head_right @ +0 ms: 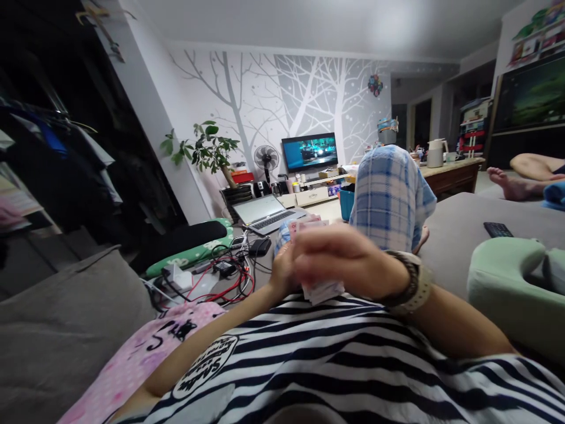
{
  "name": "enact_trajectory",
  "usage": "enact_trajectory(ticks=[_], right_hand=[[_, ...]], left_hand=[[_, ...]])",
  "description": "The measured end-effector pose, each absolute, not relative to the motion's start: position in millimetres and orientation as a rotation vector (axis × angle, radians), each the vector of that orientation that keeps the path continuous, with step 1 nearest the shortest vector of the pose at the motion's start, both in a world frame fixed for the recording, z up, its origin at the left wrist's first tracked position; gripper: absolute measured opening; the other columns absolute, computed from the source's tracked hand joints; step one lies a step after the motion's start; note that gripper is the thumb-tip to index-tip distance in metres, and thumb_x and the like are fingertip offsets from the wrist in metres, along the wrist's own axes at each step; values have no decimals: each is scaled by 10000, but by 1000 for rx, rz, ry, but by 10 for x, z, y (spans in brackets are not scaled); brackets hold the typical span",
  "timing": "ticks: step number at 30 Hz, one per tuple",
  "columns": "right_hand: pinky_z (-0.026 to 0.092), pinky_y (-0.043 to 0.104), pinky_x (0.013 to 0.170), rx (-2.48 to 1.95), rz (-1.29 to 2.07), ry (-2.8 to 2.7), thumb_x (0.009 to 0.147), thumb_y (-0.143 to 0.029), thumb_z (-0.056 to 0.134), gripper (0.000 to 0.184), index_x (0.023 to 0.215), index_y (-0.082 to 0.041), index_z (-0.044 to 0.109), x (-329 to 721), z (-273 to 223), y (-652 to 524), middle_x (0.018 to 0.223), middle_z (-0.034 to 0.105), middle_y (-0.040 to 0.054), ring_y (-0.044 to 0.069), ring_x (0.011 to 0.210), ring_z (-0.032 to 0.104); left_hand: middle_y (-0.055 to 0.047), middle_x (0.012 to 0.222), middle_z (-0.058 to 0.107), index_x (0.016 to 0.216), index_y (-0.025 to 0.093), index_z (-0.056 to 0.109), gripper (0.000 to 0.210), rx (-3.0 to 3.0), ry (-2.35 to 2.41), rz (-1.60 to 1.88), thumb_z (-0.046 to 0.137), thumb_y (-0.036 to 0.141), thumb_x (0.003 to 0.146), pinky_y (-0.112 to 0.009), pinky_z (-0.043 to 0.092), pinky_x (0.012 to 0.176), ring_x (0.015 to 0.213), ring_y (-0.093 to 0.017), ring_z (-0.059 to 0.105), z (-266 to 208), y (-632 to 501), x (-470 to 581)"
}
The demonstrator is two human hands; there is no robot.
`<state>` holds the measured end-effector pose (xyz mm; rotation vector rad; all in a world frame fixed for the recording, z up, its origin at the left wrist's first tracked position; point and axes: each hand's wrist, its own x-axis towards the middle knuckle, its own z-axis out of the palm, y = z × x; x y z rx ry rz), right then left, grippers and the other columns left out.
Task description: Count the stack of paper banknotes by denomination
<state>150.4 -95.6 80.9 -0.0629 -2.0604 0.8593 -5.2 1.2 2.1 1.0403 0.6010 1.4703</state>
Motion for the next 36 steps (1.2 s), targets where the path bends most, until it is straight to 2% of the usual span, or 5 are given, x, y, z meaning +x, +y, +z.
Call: enact_trajectory(ticks=[5, 15, 24, 27, 36], right_hand=[[324, 257, 529, -659, 575, -1732, 873, -424, 600, 360, 619, -175, 549, 1950, 376, -262, 583, 501, -12, 109, 555, 425], [340, 266, 548, -837, 549, -1676, 824, -517, 608, 379, 662, -180, 545, 1715, 137, 5, 593, 549, -12, 127, 568, 471], [283, 260, 520, -794, 483, -1702, 823, -445, 620, 358, 623, -194, 460, 1715, 33, 123, 573, 416, -39, 115, 567, 356], [291, 262, 527, -761, 487, -1680, 826, -445, 614, 337, 642, -195, 482, 1699, 28, 110, 582, 422, -35, 118, 569, 360], [307, 266, 532, -740, 473, -1637, 822, -396, 633, 266, 683, -191, 536, 1680, 38, 56, 611, 465, -27, 119, 570, 383]], left_hand=[[-93, 893, 740, 970, 140, 658, 303, 1057, 514, 1372, 662, 289, 705, -461, 527, 876, 845, -277, 706, -27, -23, -80], [-114, 982, 737, 960, 124, 653, 285, 1073, 451, 1363, 668, 247, 704, -460, 529, 879, 851, -279, 713, -24, 0, -8], [-68, 850, 737, 919, 138, 655, 263, 1092, 474, 1398, 676, 254, 683, -392, 535, 843, 769, -213, 696, -65, 55, -6], [-45, 779, 717, 814, 146, 667, 174, 1111, 550, 1502, 608, 281, 721, -337, 539, 767, 720, -182, 662, -109, 117, -26], [-17, 704, 652, 673, 175, 605, 217, 1124, 838, 1589, 452, 233, 816, -298, 515, 701, 677, -159, 585, -72, 117, -37]])
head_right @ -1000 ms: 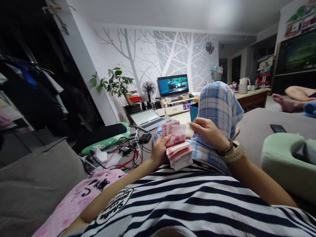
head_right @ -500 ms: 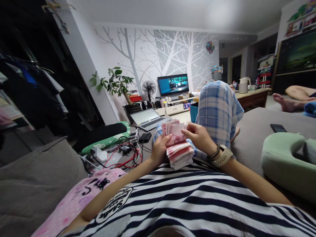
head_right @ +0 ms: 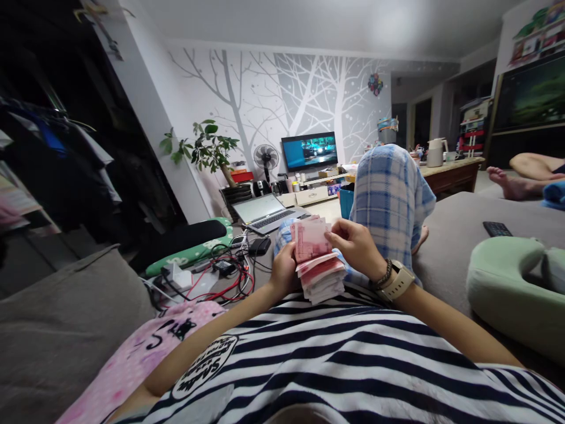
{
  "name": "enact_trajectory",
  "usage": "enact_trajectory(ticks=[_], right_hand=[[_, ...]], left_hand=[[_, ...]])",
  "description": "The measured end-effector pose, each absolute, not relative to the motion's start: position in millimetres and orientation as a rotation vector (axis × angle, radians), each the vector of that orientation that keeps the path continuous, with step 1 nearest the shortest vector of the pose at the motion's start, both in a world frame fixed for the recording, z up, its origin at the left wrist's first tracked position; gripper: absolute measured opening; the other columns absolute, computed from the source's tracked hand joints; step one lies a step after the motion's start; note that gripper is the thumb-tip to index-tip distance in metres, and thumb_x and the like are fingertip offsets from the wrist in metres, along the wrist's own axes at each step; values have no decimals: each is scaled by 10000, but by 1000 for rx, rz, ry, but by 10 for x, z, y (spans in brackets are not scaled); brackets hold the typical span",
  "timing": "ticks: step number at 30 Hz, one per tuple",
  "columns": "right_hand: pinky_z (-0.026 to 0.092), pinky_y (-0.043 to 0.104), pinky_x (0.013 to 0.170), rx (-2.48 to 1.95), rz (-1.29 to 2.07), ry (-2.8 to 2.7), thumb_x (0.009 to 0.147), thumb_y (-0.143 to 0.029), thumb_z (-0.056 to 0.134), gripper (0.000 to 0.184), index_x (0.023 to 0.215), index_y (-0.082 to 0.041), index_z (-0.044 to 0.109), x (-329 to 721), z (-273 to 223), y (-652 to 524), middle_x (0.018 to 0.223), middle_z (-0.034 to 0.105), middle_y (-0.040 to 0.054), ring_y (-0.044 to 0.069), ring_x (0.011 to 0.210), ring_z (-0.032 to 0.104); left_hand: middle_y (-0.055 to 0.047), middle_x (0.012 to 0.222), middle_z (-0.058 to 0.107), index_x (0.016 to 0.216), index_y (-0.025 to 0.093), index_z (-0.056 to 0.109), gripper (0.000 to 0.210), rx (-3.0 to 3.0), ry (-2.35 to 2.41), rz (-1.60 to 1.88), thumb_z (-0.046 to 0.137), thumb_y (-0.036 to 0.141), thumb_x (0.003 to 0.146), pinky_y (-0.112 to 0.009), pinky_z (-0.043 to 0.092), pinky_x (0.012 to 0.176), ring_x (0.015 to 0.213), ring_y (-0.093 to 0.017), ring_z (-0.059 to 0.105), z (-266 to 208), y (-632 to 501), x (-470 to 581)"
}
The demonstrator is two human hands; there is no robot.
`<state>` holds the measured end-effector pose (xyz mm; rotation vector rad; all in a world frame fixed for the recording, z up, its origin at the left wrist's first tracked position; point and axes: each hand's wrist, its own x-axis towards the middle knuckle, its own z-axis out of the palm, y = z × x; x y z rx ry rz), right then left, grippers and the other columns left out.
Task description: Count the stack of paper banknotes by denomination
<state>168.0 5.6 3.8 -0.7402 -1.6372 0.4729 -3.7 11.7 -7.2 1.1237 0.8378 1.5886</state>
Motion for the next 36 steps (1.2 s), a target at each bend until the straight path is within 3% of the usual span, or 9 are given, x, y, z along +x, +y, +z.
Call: enact_trajectory(ticks=[5, 12, 21, 27, 36], right_hand=[[326, 263, 542, -682, 524, -1650, 827, -376, 640, 242, 703, -188, 550, 1674, 81, -22, 627, 487, -24, 120, 584, 407], [372, 261, 584, -591, 656, -1684, 825, -354, 646, 201, 756, -186, 560, 1646, 115, -87, 682, 520, -14, 125, 629, 456], [372, 255, 536, -630, 665, -1729, 816, -447, 635, 266, 782, -185, 615, 1666, 167, -133, 681, 568, 11, 131, 607, 470], [316, 249, 479, -648, 726, -1700, 872, -509, 547, 389, 672, -176, 563, 1696, 174, -95, 541, 528, -10, 99, 491, 405], [352, 258, 533, -795, 581, -1635, 822, -532, 602, 384, 675, -182, 541, 1702, 113, 26, 574, 534, -20, 120, 542, 463]], left_hand=[[-39, 706, 650, 605, 181, 591, 259, 1526, 1100, 1611, 435, 141, 807, -280, 493, 706, 726, -177, 566, 18, -27, -107], [-56, 834, 681, 723, 188, 654, 141, 1906, 1225, 1551, 530, 122, 734, -325, 456, 827, 827, -213, 579, -69, 38, -208], [-29, 712, 639, 625, 188, 651, 167, 1456, 988, 1607, 563, 189, 767, -274, 459, 756, 737, -182, 546, -28, -2, -143], [-17, 752, 669, 728, 170, 649, 184, 1180, 782, 1591, 526, 289, 795, -311, 490, 778, 729, -172, 600, -165, 178, -86], [-32, 737, 704, 693, 195, 631, 129, 1086, 621, 1500, 544, 260, 763, -375, 527, 819, 784, -226, 679, -22, 11, -7]])
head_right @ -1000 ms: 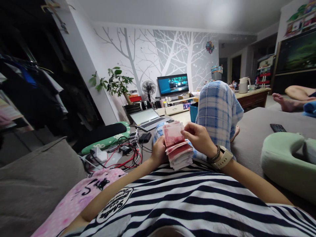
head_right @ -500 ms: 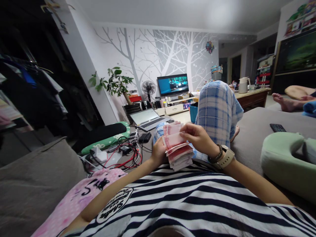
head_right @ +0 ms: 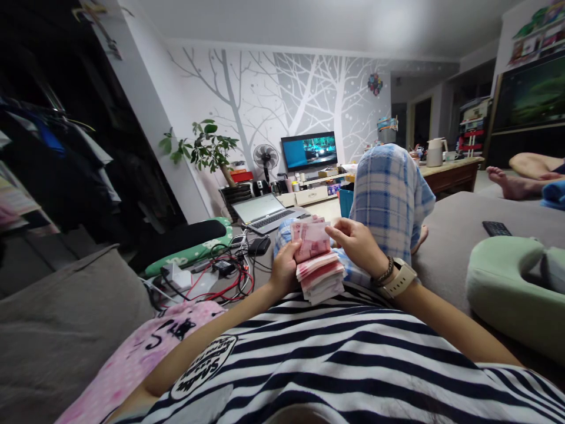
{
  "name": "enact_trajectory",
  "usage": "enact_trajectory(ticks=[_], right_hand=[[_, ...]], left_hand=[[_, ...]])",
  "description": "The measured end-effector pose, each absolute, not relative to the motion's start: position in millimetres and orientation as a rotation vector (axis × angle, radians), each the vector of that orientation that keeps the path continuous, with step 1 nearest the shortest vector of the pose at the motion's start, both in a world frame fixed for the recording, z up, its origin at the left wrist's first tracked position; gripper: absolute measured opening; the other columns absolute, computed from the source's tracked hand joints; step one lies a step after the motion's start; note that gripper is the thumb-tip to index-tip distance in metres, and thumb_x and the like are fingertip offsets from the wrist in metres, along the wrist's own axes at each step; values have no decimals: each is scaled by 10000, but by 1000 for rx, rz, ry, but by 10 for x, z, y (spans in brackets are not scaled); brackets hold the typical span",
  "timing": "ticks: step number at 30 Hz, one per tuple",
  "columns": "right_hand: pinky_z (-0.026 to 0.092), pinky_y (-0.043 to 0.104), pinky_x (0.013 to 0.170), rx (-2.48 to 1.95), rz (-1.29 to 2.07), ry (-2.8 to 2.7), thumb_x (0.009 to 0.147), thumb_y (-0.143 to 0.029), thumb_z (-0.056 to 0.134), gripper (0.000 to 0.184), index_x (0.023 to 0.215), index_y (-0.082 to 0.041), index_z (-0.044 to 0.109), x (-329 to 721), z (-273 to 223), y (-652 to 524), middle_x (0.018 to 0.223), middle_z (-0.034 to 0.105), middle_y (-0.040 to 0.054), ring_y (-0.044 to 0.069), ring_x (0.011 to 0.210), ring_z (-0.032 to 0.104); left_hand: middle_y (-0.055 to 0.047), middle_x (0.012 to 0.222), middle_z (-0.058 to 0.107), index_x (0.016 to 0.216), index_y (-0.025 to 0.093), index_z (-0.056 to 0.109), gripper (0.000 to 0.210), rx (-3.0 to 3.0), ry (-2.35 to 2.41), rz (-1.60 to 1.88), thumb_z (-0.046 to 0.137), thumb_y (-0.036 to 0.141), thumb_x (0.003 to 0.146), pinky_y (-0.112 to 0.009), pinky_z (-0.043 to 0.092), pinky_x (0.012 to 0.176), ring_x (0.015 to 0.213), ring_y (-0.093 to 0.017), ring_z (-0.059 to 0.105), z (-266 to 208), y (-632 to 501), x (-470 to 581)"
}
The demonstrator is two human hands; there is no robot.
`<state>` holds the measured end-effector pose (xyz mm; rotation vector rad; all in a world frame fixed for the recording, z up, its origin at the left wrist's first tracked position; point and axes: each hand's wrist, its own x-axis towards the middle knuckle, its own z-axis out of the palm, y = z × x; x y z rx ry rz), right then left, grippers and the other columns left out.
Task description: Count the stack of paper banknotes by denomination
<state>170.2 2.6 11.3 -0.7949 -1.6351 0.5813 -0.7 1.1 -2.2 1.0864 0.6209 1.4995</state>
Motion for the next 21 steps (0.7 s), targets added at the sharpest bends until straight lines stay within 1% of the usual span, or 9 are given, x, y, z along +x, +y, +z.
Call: enact_trajectory(ticks=[3, 5, 7, 9, 12, 15, 17, 19, 21], right_hand=[[322, 257, 530, -812, 515, -1703, 836, -519, 583, 416, 605, -182, 510, 1702, 84, 56, 561, 500, -22, 114, 546, 426], [296, 255, 517, -812, 486, -1708, 838, -510, 580, 428, 579, -186, 475, 1702, 72, 67, 549, 466, -30, 107, 536, 391], [280, 255, 507, -802, 482, -1698, 841, -508, 573, 433, 573, -192, 447, 1700, 68, 70, 547, 448, -34, 105, 529, 373], [281, 256, 506, -794, 480, -1688, 845, -507, 567, 432, 574, -195, 443, 1698, 72, 63, 550, 454, -29, 108, 533, 377], [296, 259, 517, -780, 482, -1683, 850, -498, 566, 415, 585, -192, 473, 1694, 84, 40, 562, 478, -21, 114, 544, 396], [310, 261, 534, -753, 509, -1679, 851, -488, 572, 399, 599, -190, 490, 1691, 94, 16, 571, 479, -23, 115, 551, 400], [315, 262, 543, -728, 527, -1685, 853, -474, 577, 385, 608, -188, 498, 1688, 99, 5, 583, 477, -24, 115, 560, 401], [317, 264, 546, -703, 537, -1695, 855, -465, 580, 375, 613, -188, 507, 1684, 105, -6, 595, 482, -22, 117, 570, 405], [317, 265, 544, -686, 542, -1697, 856, -464, 581, 372, 615, -189, 513, 1678, 114, -19, 598, 492, -20, 118, 570, 407]], left_hand=[[-46, 760, 712, 682, 193, 619, 100, 1106, 609, 1469, 579, 258, 745, -393, 526, 837, 829, -246, 686, 9, -21, 4], [-49, 785, 717, 719, 188, 631, 74, 1106, 575, 1451, 605, 257, 729, -390, 527, 839, 835, -243, 687, 4, -18, 3], [-50, 832, 723, 786, 184, 652, 108, 1104, 539, 1424, 618, 264, 723, -384, 524, 844, 841, -234, 684, -16, 0, -1], [-48, 855, 719, 810, 183, 662, 136, 1113, 549, 1432, 611, 284, 735, -371, 520, 841, 838, -221, 674, -41, 31, -8], [-33, 809, 691, 753, 186, 653, 161, 1171, 687, 1543, 556, 312, 780, -343, 509, 802, 784, -195, 636, -78, 94, -37], [-26, 732, 643, 650, 194, 626, 232, 1354, 881, 1670, 497, 293, 816, -315, 477, 778, 745, -183, 572, -102, 145, -98], [-29, 712, 628, 606, 197, 625, 239, 1491, 958, 1689, 497, 229, 804, -297, 452, 789, 759, -185, 545, -114, 154, -148], [-32, 723, 632, 605, 203, 639, 214, 1669, 1031, 1676, 511, 170, 774, -293, 438, 795, 775, -192, 534, -128, 146, -189], [-33, 729, 634, 622, 210, 650, 198, 1800, 1086, 1672, 519, 150, 758, -298, 435, 793, 778, -198, 529, -139, 132, -210]])
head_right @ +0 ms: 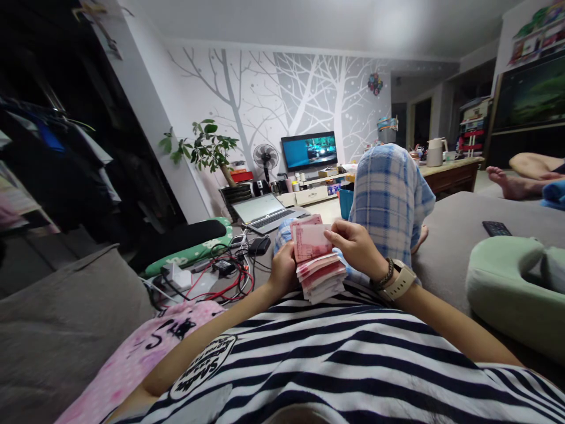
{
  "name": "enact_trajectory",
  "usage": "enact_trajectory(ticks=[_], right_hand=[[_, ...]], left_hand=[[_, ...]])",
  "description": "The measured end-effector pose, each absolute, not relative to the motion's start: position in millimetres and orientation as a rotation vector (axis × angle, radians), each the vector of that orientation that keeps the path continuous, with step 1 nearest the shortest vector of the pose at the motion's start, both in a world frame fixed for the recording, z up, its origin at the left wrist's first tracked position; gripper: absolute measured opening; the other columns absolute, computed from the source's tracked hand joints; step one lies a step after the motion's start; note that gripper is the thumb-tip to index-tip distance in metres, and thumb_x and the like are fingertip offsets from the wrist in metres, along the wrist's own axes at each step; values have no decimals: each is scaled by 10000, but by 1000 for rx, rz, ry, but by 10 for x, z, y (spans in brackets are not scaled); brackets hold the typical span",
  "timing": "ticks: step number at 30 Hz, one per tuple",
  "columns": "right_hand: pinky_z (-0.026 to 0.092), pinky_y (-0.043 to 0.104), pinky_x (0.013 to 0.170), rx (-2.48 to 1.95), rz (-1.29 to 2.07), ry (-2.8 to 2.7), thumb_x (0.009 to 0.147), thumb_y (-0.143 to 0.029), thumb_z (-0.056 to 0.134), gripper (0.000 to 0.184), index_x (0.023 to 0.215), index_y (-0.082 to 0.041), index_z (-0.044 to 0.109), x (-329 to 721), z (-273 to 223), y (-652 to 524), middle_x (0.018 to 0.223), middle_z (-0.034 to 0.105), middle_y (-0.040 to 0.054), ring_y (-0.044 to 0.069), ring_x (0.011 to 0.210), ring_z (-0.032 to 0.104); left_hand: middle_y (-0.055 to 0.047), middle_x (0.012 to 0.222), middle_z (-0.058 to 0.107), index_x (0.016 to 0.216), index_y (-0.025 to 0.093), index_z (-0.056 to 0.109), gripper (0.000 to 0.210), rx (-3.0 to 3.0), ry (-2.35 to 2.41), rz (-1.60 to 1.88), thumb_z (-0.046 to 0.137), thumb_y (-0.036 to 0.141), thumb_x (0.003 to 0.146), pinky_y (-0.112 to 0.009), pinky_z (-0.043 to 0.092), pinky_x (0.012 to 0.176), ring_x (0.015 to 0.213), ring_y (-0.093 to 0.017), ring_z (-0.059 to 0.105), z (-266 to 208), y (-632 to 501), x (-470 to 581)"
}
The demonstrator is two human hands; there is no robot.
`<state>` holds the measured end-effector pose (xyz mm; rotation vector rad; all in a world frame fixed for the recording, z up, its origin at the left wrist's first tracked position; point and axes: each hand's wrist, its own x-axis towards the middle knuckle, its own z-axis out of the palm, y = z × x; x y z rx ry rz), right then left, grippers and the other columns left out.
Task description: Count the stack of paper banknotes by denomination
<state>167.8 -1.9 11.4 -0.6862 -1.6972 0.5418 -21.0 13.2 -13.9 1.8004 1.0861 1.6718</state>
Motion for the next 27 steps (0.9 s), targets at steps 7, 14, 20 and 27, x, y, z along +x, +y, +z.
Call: enact_trajectory(ticks=[7, 14, 20, 27], right_hand=[[331, 267, 544, -663, 576, -1678, 856, -456, 582, 324, 675, -188, 558, 1659, 139, -73, 622, 548, -9, 122, 574, 439], [318, 260, 530, -633, 606, -1651, 846, -411, 605, 250, 737, -189, 570, 1648, 133, -75, 623, 510, -22, 113, 560, 411], [301, 258, 516, -644, 602, -1663, 851, -426, 598, 247, 781, -189, 585, 1648, 110, -71, 607, 465, -34, 107, 544, 373], [297, 251, 499, -626, 648, -1637, 839, -435, 616, 256, 784, -186, 592, 1632, 127, -100, 590, 461, -42, 96, 528, 359]], left_hand=[[-30, 693, 620, 581, 207, 620, 253, 1740, 1041, 1665, 492, 94, 767, -281, 437, 736, 721, -188, 516, -67, 43, -168], [-37, 735, 628, 614, 212, 632, 212, 1850, 1099, 1629, 528, 82, 746, -292, 431, 789, 765, -201, 533, -56, 12, -189], [-48, 759, 647, 638, 214, 658, 185, 1814, 1105, 1616, 585, 54, 696, -298, 430, 771, 770, -215, 540, -45, 16, -183], [-50, 758, 659, 629, 203, 664, 148, 1536, 925, 1556, 615, 111, 735, -303, 463, 774, 749, -205, 564, 65, -102, -139]])
